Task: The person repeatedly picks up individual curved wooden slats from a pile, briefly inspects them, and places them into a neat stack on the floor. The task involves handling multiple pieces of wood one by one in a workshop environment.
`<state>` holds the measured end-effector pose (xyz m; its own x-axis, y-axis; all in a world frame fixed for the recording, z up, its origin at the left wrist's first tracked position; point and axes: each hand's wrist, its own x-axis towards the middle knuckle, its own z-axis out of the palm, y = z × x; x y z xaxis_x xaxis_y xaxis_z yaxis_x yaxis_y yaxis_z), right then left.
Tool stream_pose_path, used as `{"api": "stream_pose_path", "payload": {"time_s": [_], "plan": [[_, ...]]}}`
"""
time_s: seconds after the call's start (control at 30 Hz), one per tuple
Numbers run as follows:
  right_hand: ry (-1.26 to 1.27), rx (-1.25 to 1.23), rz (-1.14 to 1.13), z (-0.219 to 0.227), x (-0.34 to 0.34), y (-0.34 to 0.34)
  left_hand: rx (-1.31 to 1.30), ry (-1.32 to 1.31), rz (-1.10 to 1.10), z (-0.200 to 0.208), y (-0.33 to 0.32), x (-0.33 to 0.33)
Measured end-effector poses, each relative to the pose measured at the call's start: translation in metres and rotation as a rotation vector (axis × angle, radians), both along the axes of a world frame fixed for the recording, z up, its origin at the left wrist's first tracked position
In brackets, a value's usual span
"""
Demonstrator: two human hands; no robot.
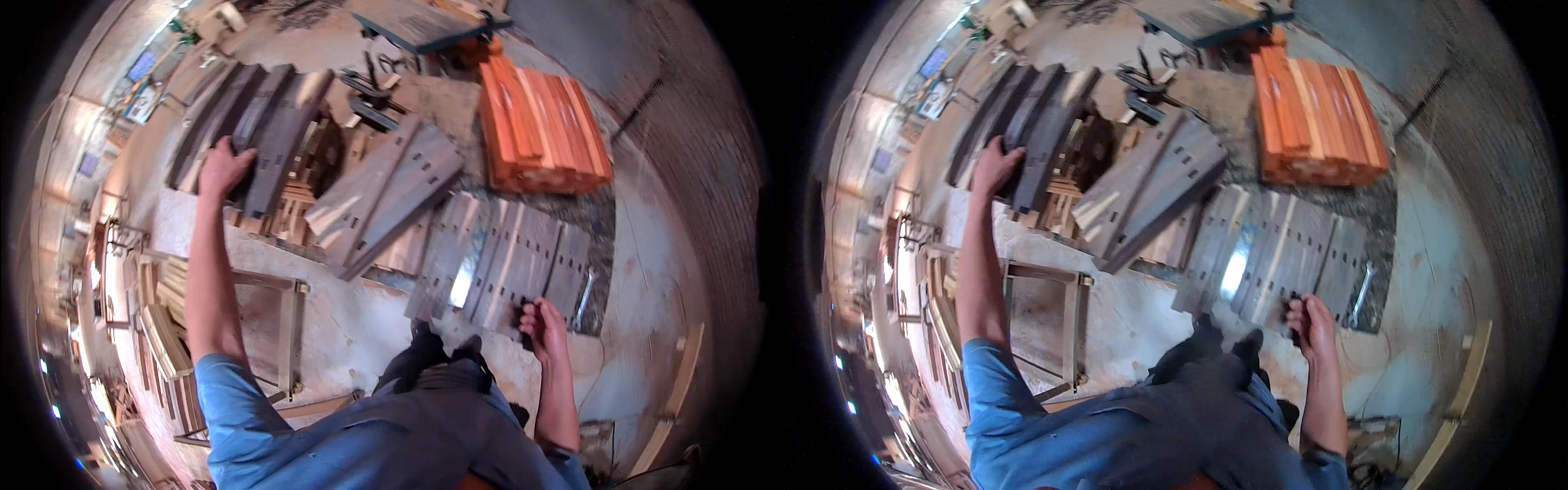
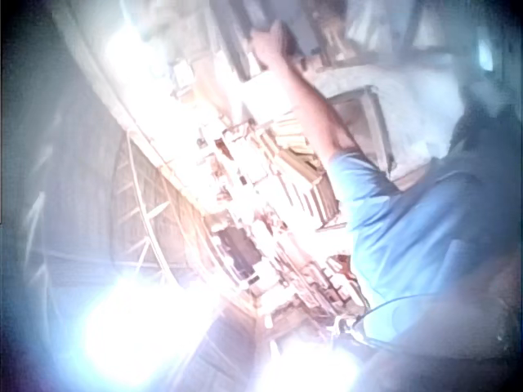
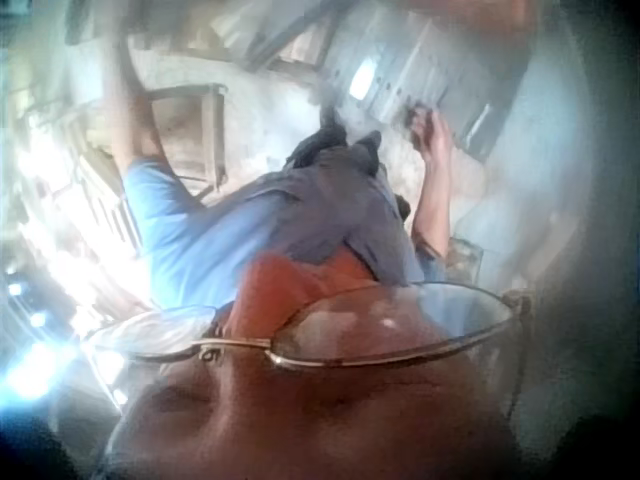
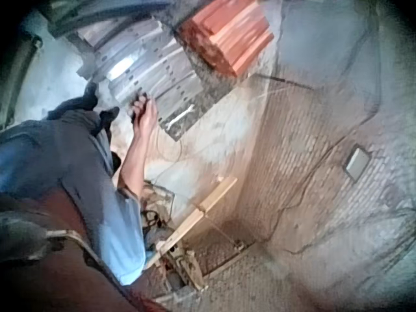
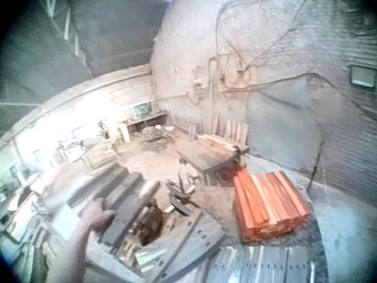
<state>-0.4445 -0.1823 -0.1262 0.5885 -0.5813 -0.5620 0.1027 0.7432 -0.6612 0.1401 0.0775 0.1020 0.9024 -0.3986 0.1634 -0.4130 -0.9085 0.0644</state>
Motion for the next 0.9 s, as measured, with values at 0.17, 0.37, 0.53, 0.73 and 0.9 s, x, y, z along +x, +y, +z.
{"api": "stream_pose_path", "payload": {"time_s": [0.17, 0.37, 0.53, 0.73, 0.9], "plan": [[0.073, -0.018, -0.039, 0.006, -0.02, -0.002, -0.047, 0.118, -0.173, -0.004, 0.009, 0.029], [0.002, 0.03, -0.054, -0.011, -0.03, -0.006, -0.086, 0.159, -0.208, -0.025, 0.054, 0.09], [0.02, 0.016, -0.034, -0.008, -0.036, -0.003, 0.182, -0.617, -0.292, 0.012, 0.016, 0.006], [0.042, 0.009, 0.015, -0.016, -0.04, 0.001, -0.441, 0.415, -0.71, -0.047, -0.076, -0.315], [0.121, -0.013, 0.123, -0.007, -0.037, 0.009, -0.48, 1.405, -0.179, -0.259, -0.064, -0.421]]}}
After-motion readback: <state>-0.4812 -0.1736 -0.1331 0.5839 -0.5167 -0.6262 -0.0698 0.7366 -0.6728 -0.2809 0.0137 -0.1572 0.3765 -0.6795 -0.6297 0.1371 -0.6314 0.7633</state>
